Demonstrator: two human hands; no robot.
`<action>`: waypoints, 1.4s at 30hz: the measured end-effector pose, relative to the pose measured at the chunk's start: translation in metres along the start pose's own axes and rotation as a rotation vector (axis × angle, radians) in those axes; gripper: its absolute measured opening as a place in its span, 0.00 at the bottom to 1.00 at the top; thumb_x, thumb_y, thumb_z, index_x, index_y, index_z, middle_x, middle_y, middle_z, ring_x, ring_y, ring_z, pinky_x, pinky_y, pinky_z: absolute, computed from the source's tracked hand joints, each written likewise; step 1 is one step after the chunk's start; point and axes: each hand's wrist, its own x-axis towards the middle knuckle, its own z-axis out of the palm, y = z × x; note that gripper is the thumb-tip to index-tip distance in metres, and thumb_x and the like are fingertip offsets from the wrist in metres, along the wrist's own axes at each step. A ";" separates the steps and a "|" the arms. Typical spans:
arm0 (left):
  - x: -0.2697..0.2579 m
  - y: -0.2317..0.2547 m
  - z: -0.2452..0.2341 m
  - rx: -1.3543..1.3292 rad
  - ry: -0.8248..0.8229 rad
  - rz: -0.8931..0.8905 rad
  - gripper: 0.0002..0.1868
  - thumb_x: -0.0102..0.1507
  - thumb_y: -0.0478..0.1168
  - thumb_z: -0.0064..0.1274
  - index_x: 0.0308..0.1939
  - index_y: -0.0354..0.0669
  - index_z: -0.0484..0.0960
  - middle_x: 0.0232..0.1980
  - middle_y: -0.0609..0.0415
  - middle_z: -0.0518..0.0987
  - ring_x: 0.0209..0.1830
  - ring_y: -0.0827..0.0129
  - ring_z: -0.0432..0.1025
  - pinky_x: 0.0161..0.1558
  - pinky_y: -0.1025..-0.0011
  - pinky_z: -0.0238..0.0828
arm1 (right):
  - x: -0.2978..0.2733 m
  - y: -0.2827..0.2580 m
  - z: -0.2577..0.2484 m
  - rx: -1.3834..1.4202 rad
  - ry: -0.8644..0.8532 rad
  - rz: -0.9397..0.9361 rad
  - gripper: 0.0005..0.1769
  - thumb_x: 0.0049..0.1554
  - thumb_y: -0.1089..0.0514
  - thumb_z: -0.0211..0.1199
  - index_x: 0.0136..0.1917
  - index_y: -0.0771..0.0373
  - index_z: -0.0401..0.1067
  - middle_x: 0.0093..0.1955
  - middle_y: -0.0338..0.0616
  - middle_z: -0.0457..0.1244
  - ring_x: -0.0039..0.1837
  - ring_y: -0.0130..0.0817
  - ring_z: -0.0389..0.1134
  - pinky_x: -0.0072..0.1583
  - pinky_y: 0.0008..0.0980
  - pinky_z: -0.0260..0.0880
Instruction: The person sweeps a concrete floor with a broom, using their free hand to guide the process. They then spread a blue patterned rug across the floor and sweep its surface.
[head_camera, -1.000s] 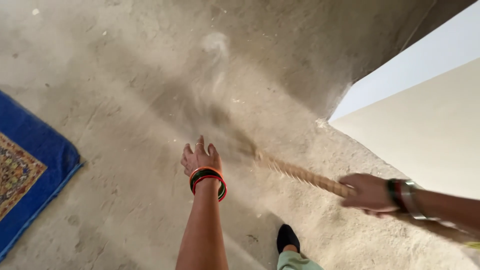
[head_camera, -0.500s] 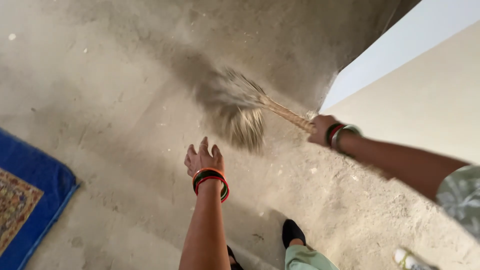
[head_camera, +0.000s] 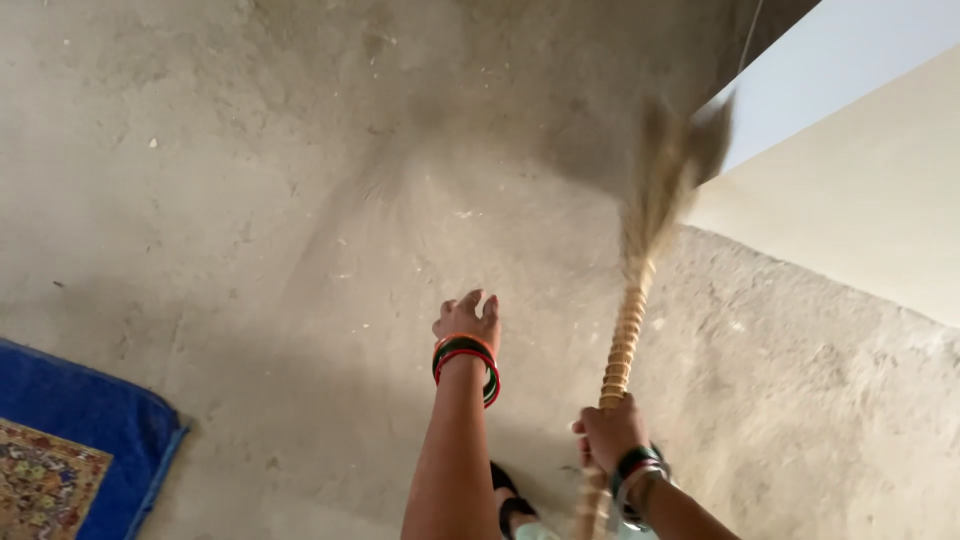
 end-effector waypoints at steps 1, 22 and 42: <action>0.004 -0.004 -0.011 0.005 -0.001 0.002 0.25 0.66 0.60 0.46 0.67 0.69 0.74 0.77 0.56 0.60 0.74 0.51 0.57 0.68 0.52 0.64 | 0.029 0.009 0.014 0.005 0.000 0.003 0.11 0.56 0.62 0.60 0.49 0.58 0.59 0.38 0.48 0.66 0.34 0.42 0.71 0.32 0.41 0.66; 0.050 -0.073 -0.086 0.068 0.063 0.058 0.23 0.65 0.60 0.47 0.63 0.68 0.79 0.73 0.58 0.66 0.72 0.53 0.60 0.68 0.54 0.64 | 0.140 -0.106 0.056 0.026 -0.118 0.086 0.11 0.58 0.66 0.57 0.33 0.64 0.65 0.24 0.37 0.57 0.25 0.27 0.59 0.29 0.28 0.60; 0.061 -0.066 -0.110 0.066 0.007 -0.017 0.22 0.67 0.59 0.44 0.64 0.70 0.77 0.76 0.60 0.61 0.76 0.60 0.55 0.75 0.55 0.51 | 0.010 -0.093 0.187 0.295 -0.367 0.289 0.11 0.58 0.59 0.56 0.33 0.56 0.65 0.25 0.33 0.55 0.25 0.26 0.55 0.28 0.28 0.60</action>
